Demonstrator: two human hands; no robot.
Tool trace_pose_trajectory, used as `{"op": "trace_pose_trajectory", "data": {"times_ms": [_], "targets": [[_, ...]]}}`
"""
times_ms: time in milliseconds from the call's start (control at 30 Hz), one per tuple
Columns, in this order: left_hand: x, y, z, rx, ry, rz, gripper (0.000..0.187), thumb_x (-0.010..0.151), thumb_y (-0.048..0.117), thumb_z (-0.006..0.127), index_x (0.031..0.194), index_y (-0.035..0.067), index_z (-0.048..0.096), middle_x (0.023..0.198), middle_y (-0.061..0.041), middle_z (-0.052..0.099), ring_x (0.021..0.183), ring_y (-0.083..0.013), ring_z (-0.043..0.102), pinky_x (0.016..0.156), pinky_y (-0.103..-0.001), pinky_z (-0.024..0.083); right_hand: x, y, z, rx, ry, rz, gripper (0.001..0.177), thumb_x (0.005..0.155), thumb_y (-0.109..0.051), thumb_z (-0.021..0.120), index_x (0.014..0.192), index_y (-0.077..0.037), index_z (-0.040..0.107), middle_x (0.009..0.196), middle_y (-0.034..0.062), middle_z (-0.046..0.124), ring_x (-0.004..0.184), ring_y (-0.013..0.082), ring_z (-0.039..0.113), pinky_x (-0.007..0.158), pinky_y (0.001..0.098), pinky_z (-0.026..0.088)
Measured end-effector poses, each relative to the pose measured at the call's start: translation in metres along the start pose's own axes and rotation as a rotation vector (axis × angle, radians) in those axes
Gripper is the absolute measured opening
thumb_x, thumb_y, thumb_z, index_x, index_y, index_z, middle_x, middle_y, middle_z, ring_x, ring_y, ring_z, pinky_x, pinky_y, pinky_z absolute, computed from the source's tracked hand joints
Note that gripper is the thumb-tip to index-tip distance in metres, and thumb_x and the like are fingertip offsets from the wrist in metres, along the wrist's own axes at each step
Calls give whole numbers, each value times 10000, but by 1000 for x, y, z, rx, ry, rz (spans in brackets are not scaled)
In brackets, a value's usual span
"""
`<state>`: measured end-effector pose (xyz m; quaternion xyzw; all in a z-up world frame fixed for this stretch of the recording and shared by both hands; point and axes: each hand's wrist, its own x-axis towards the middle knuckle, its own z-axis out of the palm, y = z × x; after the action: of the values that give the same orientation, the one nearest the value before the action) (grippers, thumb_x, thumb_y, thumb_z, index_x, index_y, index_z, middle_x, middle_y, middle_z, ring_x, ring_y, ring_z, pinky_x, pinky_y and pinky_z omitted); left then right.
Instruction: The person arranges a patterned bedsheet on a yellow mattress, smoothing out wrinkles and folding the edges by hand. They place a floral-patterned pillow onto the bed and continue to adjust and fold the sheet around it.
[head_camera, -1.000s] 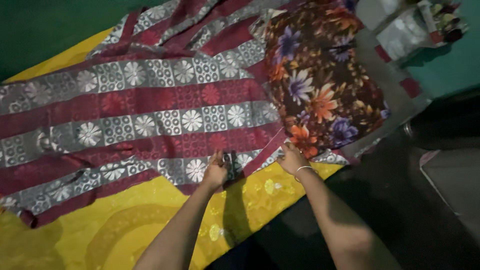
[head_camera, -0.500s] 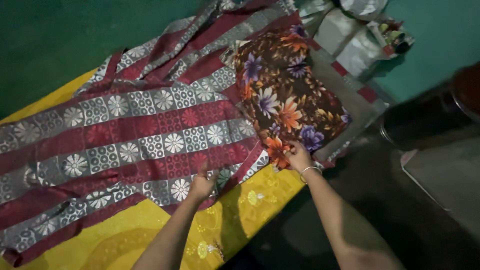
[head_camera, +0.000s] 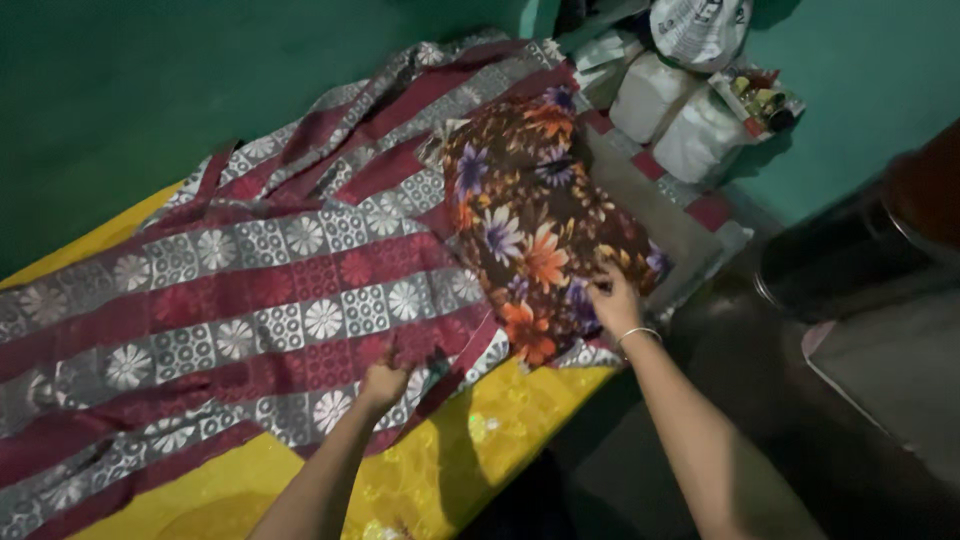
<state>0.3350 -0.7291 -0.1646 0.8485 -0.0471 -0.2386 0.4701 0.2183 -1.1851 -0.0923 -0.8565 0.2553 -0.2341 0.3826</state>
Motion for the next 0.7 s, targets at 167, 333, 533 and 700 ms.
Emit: {"op": "trace_pose_trajectory", "data": {"times_ms": [167,333,533,700], "targets": [[80,36,49,-156,61,191,732,926,205,709,1550,6,380,1471,-190,533,1331,-268,533,1064,-352,451,85,-7,-27,-190,-17,-128,681,839,-247,851,1428,-77,554,1316,188,663,1196,362,625,1009,427,482],[187,97,88,-226,-83,73,655,943,358,739,1425,-61,593,1361,-224,710,1231,-303,656,1014,-361,501,157,13,-19,35,-196,53,829,804,-364,869,1477,-116,454,1255,140,706,1150,285,678,1012,421,510],[215,139,157,-519,193,-18,897,825,404,811,1507,58,343,1385,-122,583,1215,-239,573,1010,-365,456,175,-14,-9,-28,-386,54,775,630,-370,944,1234,-106,537,1056,76,744,970,211,688,864,358,544],[219,178,166,-426,355,-180,758,835,422,796,1424,13,549,1362,-143,652,1204,-260,627,1007,-381,494,216,-60,-23,-137,-453,182,450,688,-340,910,1014,-129,682,911,56,738,814,195,667,753,362,524]]}}
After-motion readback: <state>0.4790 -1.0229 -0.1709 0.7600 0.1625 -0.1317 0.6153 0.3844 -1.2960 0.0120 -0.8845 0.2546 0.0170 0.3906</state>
